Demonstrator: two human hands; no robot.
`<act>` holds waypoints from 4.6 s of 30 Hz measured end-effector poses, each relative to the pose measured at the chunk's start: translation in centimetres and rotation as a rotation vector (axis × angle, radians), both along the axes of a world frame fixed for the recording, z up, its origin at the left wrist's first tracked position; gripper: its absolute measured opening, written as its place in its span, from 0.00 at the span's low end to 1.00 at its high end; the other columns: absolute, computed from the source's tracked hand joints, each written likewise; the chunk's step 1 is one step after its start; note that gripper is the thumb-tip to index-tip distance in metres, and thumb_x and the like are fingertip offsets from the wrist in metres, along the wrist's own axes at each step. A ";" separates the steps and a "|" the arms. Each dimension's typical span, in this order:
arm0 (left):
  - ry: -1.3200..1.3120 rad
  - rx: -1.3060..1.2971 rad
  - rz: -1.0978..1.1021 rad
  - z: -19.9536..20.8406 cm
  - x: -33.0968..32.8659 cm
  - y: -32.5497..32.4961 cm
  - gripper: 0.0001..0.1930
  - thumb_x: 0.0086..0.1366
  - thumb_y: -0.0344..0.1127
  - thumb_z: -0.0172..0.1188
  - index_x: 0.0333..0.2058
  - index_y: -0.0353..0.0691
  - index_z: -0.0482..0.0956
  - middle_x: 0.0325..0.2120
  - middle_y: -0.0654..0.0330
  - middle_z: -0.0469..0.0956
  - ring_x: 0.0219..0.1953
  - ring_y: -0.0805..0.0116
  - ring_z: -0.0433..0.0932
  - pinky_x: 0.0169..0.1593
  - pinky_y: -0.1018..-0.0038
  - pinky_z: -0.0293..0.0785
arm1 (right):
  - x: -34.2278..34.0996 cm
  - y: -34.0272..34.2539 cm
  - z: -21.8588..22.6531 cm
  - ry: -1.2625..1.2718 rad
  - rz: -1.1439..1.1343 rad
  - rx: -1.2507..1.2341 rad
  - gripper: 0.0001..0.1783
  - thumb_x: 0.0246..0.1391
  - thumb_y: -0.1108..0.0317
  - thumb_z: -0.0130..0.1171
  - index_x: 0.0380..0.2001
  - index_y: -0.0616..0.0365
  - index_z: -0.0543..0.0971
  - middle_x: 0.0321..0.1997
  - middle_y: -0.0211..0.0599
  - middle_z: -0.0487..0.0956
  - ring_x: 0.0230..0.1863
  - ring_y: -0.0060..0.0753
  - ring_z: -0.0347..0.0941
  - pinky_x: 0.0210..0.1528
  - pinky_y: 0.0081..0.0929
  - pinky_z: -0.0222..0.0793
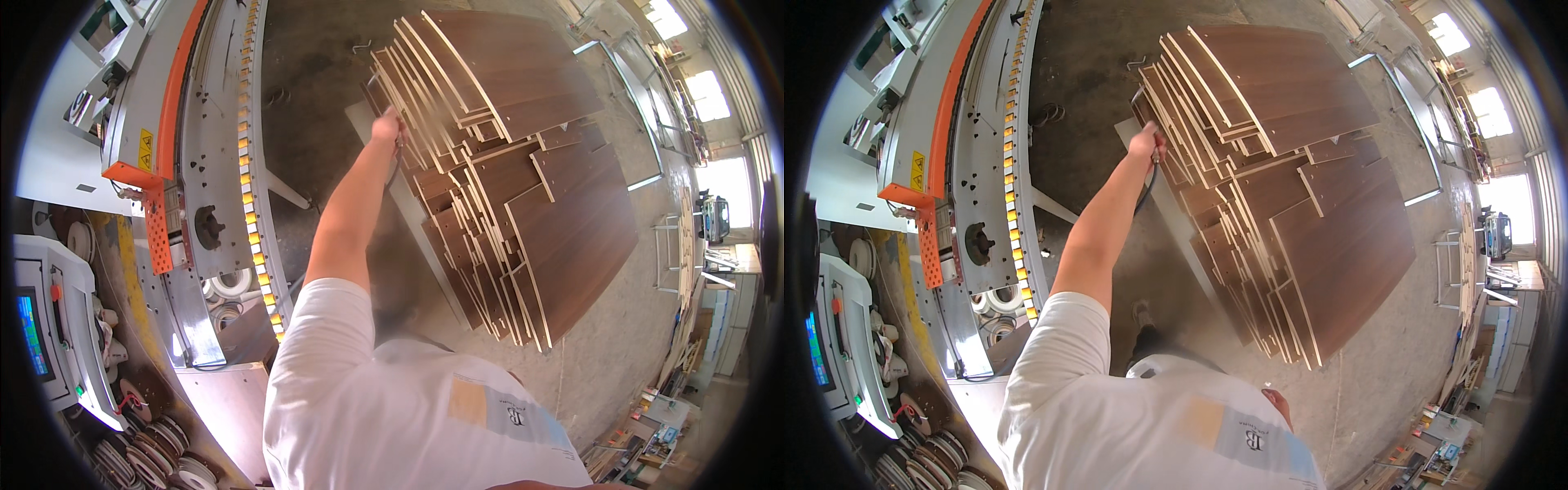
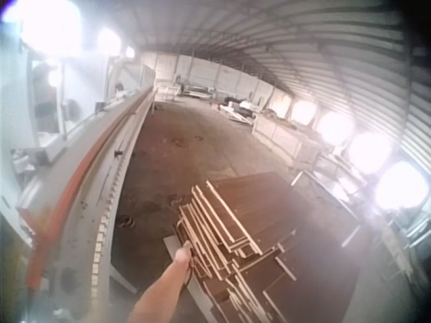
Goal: The person applies edge banding to wooden panels using a hot-melt glue gun and an edge banding machine. They repeatedly pick up panels, apply glue to the edges, feed them through the machine, and stack the finished pieces.
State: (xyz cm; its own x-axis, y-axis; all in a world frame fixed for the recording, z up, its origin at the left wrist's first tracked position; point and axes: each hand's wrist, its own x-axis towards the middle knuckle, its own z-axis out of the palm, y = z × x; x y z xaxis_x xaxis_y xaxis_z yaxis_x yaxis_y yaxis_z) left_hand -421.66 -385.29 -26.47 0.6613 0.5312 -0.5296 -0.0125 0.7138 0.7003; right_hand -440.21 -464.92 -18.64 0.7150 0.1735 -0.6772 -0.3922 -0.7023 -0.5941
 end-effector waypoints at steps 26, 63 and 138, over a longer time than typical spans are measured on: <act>0.083 -0.055 -0.257 -9.4 -10.0 0.9 0.22 0.79 0.54 0.45 0.37 0.43 0.78 0.20 0.66 0.71 0.15 0.74 0.66 0.18 0.74 0.59 | 0.4 -0.3 0.0 0.041 0.121 -0.086 0.19 0.64 0.58 0.64 0.48 0.63 0.83 0.41 0.36 0.85 0.44 0.24 0.78 0.47 0.24 0.74; 0.221 -0.088 -0.657 -4.1 -24.6 -42.6 0.17 0.76 0.44 0.52 0.46 0.34 0.78 0.17 0.63 0.71 0.13 0.72 0.63 0.17 0.72 0.57 | 7.7 -8.1 -7.7 0.237 0.438 -0.108 0.20 0.64 0.56 0.58 0.52 0.57 0.81 0.45 0.34 0.86 0.40 0.30 0.83 0.40 0.30 0.77; -0.007 -0.203 -1.091 -6.5 -37.7 -73.2 0.18 0.72 0.49 0.55 0.42 0.39 0.81 0.16 0.66 0.66 0.13 0.75 0.59 0.18 0.72 0.53 | -1.1 -35.3 -6.8 0.112 0.458 -0.095 0.23 0.63 0.53 0.59 0.50 0.61 0.83 0.47 0.46 0.85 0.52 0.38 0.80 0.55 0.34 0.73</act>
State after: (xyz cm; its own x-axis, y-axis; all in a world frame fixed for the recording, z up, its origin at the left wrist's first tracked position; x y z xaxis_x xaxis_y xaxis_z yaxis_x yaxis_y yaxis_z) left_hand -459.33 -458.50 -32.93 0.7248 -0.4342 -0.5350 0.6889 0.4456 0.5717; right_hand -441.34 -500.18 -25.48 0.5012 0.3870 -0.7740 -0.0878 -0.8671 -0.4904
